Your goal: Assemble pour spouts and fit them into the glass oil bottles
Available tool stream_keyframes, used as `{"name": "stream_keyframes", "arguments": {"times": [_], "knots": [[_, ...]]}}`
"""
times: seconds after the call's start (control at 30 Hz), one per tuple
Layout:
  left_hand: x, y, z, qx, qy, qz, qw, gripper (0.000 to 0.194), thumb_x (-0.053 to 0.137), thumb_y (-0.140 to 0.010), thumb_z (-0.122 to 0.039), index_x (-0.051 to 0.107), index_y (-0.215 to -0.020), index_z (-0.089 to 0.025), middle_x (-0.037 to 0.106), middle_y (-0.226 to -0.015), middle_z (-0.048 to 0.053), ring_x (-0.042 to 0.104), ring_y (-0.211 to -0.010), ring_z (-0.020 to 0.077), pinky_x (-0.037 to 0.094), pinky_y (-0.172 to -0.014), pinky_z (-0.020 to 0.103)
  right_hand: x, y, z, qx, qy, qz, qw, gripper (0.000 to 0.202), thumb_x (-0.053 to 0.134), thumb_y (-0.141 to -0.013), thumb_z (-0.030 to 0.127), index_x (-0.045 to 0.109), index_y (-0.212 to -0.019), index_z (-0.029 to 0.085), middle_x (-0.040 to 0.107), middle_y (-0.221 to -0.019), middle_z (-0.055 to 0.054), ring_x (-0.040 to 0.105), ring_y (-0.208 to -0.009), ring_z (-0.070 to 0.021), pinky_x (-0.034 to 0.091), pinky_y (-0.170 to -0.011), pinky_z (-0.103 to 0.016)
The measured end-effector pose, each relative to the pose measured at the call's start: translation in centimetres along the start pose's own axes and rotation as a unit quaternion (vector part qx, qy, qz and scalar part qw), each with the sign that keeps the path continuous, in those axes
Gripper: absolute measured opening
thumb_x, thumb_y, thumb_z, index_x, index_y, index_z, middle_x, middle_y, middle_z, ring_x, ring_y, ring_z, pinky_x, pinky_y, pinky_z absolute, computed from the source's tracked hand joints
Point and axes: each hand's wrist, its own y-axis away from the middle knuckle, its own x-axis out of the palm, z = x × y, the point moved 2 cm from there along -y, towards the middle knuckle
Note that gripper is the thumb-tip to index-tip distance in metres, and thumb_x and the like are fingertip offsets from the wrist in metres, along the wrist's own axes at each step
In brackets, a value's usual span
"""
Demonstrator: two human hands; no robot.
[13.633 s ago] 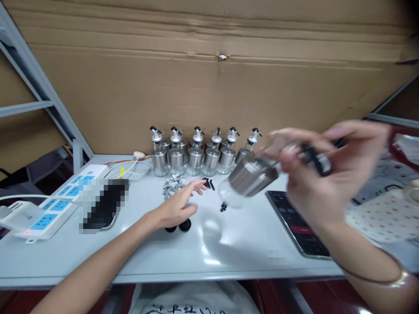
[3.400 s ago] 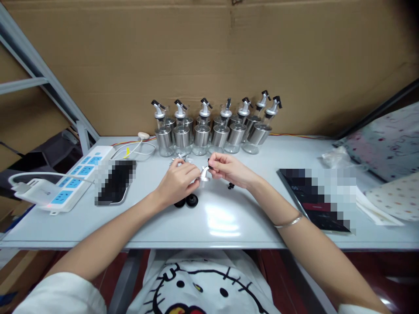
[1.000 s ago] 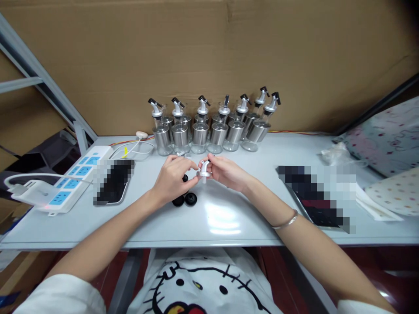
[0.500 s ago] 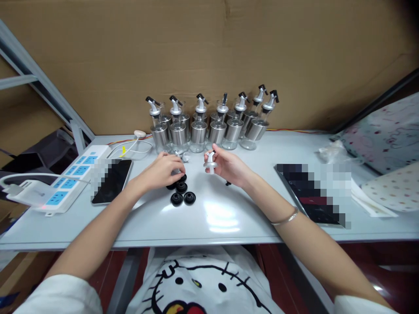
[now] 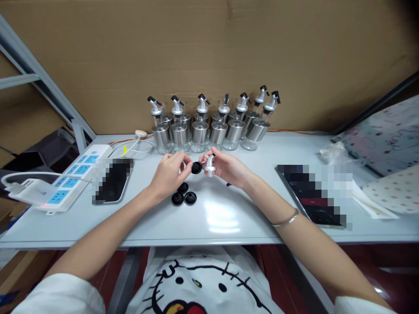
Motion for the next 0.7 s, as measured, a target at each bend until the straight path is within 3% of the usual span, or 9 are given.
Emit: {"name": "stream_keyframes", "arguments": {"times": [0.17,0.53,0.7], "knots": [[-0.2,0.0,0.0,0.016,0.011,-0.022,1.0,0.01,0.047,-0.089,-0.022,0.052,-0.081,-0.019,0.062,-0.072,-0.002,0.055,-0.066,0.0138,0.041,-0.072,0.029,-0.1,0.2,0.5,-0.013,0.023,-0.002,1.0,0.031,0.067,-0.076,0.049,0.063,-0.076,0.018,0.063,-0.083,-0.002,0.057,-0.069,-0.0127,0.047,-0.061,-0.025],[0.4,0.2,0.0,0.011,0.056,0.016,0.998,0.004,0.048,-0.088,-0.017,0.048,-0.085,-0.019,0.062,-0.079,0.0,0.058,-0.073,0.0145,0.046,-0.077,0.03,0.0,0.4,1.1,-0.065,0.09,0.002,0.994,0.035,0.067,-0.075,0.052,0.064,-0.073,0.017,0.064,-0.076,-0.003,0.056,-0.068,-0.0127,0.044,-0.06,-0.024],[0.8,0.3,0.3,0.067,0.046,0.059,0.995,0.014,0.044,-0.089,-0.012,0.051,-0.099,-0.019,0.066,-0.091,0.002,0.061,-0.08,0.0149,0.043,-0.089,0.034,-0.3,0.3,1.1,-0.062,0.093,-0.015,0.994,0.034,0.069,-0.074,0.05,0.062,-0.073,0.017,0.065,-0.073,-0.003,0.06,-0.064,-0.0131,0.048,-0.061,-0.024]]}}
